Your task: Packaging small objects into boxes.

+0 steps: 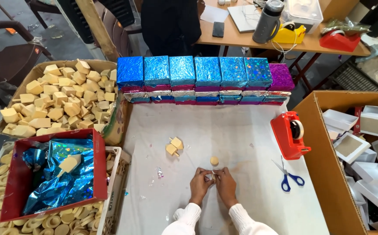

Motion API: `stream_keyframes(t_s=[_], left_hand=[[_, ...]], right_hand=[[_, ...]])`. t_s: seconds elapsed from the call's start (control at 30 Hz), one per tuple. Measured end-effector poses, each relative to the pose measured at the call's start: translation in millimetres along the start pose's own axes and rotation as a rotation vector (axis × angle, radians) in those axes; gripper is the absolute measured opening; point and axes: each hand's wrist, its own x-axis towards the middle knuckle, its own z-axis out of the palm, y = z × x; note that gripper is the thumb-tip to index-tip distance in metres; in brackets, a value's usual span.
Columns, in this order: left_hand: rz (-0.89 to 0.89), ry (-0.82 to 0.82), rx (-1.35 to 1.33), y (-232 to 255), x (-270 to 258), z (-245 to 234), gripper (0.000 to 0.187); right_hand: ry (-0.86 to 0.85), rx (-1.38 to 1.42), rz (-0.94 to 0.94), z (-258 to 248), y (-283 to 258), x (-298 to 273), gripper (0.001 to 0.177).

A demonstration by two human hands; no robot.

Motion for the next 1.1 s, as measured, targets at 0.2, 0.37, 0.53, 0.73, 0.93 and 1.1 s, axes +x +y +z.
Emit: stream_keyframes(t_s=[0.2, 0.37, 0.53, 0.73, 0.93, 1.1], left_hand=[[0.005, -0.013, -0.028, 11, -4, -9, 0.047], [0.01, -0.004, -0.004, 16, -5, -11, 0.045], [-0.007, -0.019, 0.006, 6, -3, -6, 0.043], [0.022, -0.013, -0.016, 6, -3, -7, 0.042], [0.034, 0.005, -0.036, 5, -4, -7, 0.045], [-0.007, -0.026, -0.017, 14, -5, -11, 0.046]], right_hand=[[-0.133, 0.012, 0.008, -17, 6, -9, 0.015], [-0.027, 0.016, 0.045, -16, 3, 7, 0.016], [-0.048, -0.113, 0.011, 4, 1, 2, 0.019], [-0.048, -0.076, -0.098, 7, 1, -16, 0.02], [-0.177, 0.02, 0.026, -5, 11, 0, 0.016], [-0.067, 0.053, 0.059, -8, 12, 6, 0.014]])
